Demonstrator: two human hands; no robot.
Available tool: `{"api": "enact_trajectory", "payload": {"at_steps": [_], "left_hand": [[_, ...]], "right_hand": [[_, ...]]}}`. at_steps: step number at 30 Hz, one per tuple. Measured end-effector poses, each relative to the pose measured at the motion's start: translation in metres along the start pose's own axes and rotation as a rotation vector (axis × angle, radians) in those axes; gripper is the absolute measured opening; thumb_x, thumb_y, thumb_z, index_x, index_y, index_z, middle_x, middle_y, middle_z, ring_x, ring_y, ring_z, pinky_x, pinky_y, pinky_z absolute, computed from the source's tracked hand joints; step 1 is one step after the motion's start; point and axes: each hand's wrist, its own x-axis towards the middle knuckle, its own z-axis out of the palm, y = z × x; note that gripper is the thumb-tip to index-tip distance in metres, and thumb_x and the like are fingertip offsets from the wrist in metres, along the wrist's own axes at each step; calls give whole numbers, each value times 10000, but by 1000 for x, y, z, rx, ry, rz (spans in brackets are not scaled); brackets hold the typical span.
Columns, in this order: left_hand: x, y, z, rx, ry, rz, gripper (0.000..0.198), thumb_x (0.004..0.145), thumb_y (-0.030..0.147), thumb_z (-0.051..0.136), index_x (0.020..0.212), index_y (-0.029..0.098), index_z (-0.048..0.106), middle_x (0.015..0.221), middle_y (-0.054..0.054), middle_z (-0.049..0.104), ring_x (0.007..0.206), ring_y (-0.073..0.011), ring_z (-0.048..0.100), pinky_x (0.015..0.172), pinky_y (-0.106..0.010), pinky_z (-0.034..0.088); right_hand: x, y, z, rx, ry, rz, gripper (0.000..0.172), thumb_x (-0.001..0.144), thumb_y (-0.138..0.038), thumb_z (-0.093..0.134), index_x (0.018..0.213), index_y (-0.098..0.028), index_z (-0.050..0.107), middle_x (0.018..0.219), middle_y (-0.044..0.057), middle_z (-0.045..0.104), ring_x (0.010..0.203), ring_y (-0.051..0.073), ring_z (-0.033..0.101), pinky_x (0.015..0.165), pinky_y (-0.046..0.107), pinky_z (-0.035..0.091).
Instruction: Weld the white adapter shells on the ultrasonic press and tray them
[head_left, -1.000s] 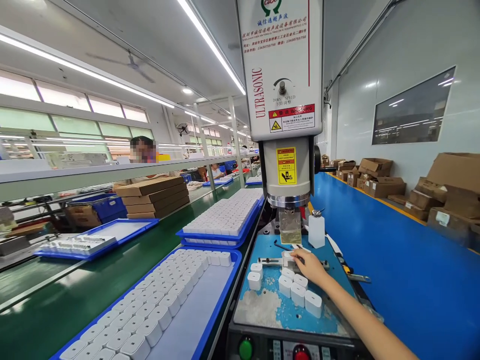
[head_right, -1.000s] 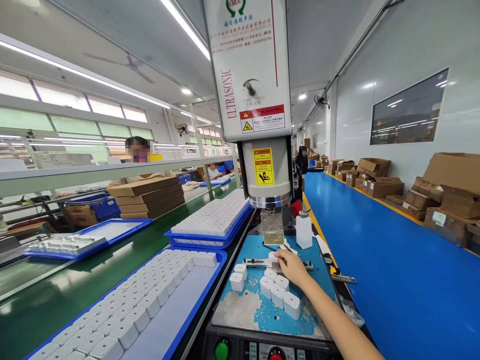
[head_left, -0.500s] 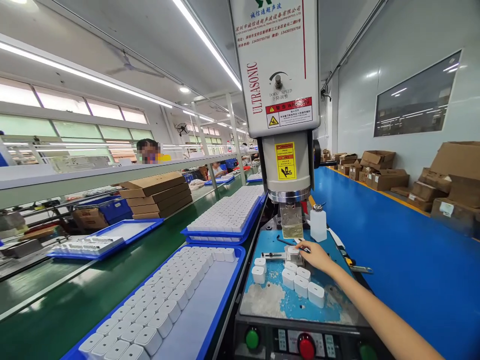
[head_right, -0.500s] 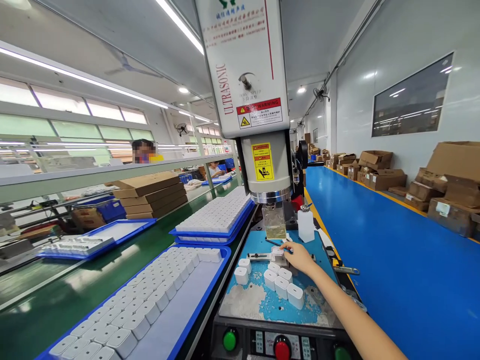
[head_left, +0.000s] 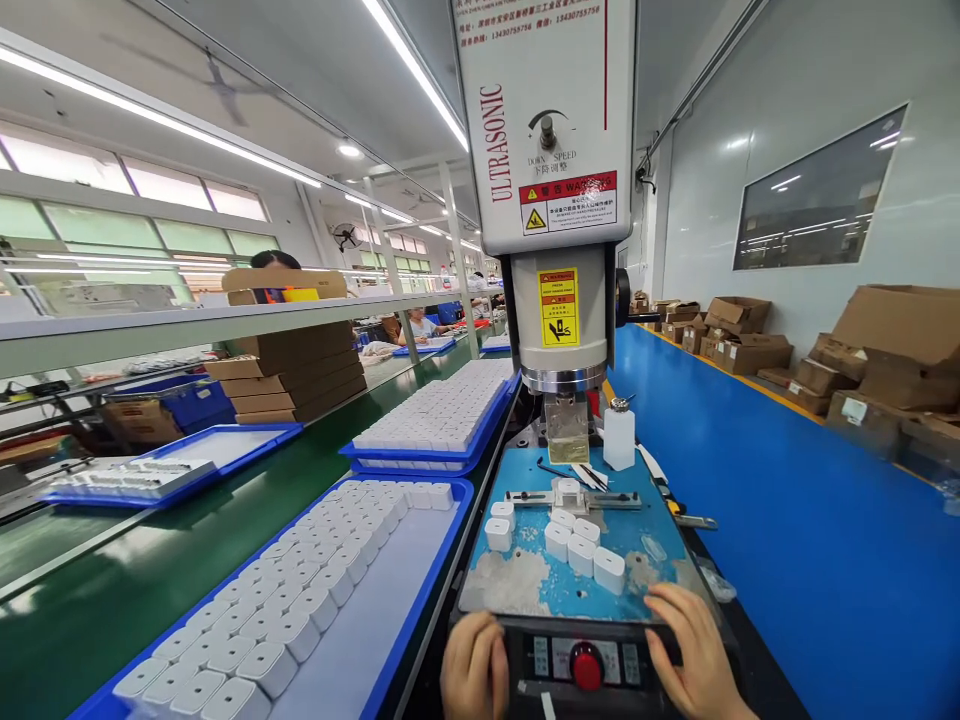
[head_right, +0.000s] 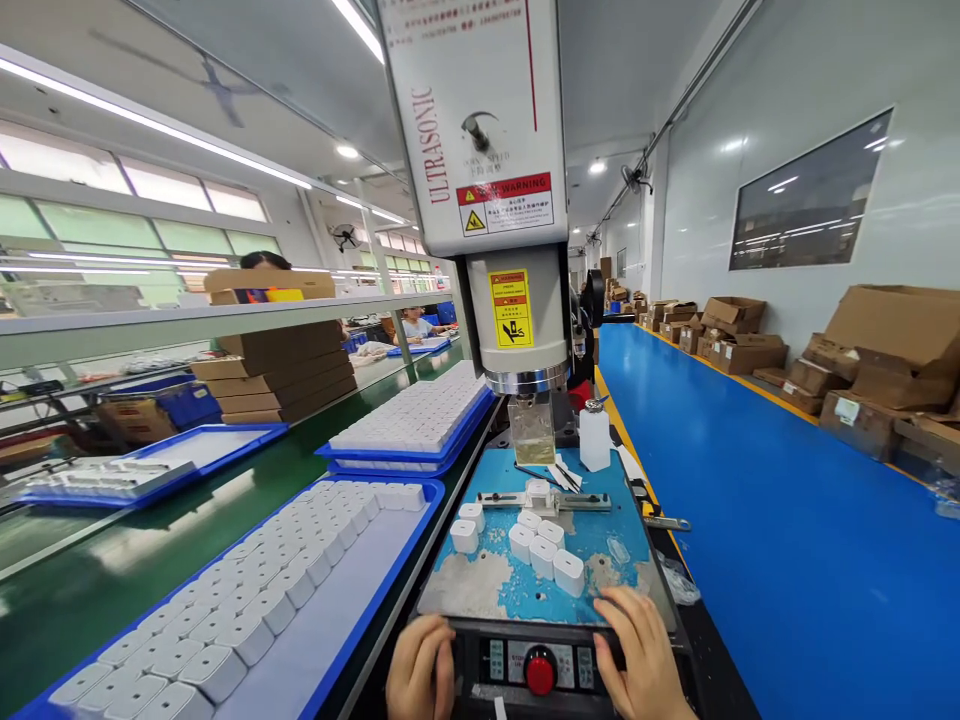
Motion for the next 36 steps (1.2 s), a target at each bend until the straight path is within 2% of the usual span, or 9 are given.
{"api": "enact_trajectory", "payload": {"at_steps": [3, 5, 10, 15, 20, 23, 25, 31, 36], "left_hand": [[34, -5, 12, -31, -1, 61, 242, 887, 138, 423, 776, 193, 631, 774, -63, 656, 757, -181, 642, 707, -295, 525], [42, -4, 15, -35, -39, 35, 266, 907, 155, 396, 745, 189, 604, 736, -53, 635, 706, -166, 620, 674, -272, 500], [39, 2, 14, -21, -62, -23, 284, 922, 167, 384, 713, 185, 576, 695, -41, 591, 674, -162, 575, 649, -266, 458], [39, 9, 14, 33, -88, -66, 247, 919, 182, 414, 737, 188, 582, 729, -40, 595, 711, -172, 578, 683, -273, 456], [50, 15, 18, 94, -50, -65, 185, 909, 222, 453, 794, 191, 594, 749, -37, 607, 723, -183, 584, 695, -288, 457], [77, 27, 30, 48, -75, -53, 165, 905, 231, 455, 873, 178, 608, 848, -63, 635, 829, -202, 601, 781, -311, 467], [102, 37, 43, 21, -172, -76, 180, 895, 236, 455, 918, 169, 620, 922, -80, 647, 903, -215, 602, 826, -325, 468], [160, 55, 90, 117, -615, -341, 279, 848, 233, 480, 1043, 136, 655, 1113, -123, 667, 1065, -233, 605, 906, -315, 439], [172, 57, 112, 203, -730, -403, 280, 838, 310, 487, 934, 140, 688, 989, -139, 714, 946, -255, 662, 763, -299, 458]], "right_hand": [[7, 3, 7, -41, -26, 30, 292, 820, -294, 572, 1102, -257, 639, 1128, 91, 660, 1070, 310, 606, 916, 492, 479], [19, 0, 7, -33, -56, 118, 303, 843, -321, 548, 1130, -248, 612, 1169, 95, 633, 1100, 305, 586, 920, 480, 478], [56, -18, -1, 81, -259, 211, 305, 888, -340, 477, 1170, -275, 571, 1232, 79, 581, 1119, 259, 571, 904, 400, 487], [79, -13, 1, 275, -413, 225, 214, 876, -348, 487, 993, -282, 653, 1038, 41, 662, 877, 225, 639, 780, 354, 501], [79, 13, 7, 749, -191, 588, 245, 798, -443, 624, 880, -213, 651, 838, 34, 683, 752, 209, 632, 680, 310, 499], [79, 21, 6, 995, 39, 800, 303, 712, -479, 716, 821, -207, 637, 785, 19, 668, 693, 188, 610, 638, 293, 500], [81, 21, 4, 1080, 133, 871, 315, 675, -473, 753, 800, -210, 633, 770, 11, 661, 670, 176, 598, 641, 293, 504], [82, 18, 3, 1121, 144, 877, 309, 657, -464, 769, 784, -207, 653, 768, 19, 661, 664, 174, 581, 619, 283, 499], [83, 21, 4, 1129, 105, 885, 322, 650, -475, 770, 764, -200, 648, 729, 23, 659, 661, 174, 566, 598, 273, 483]]}}
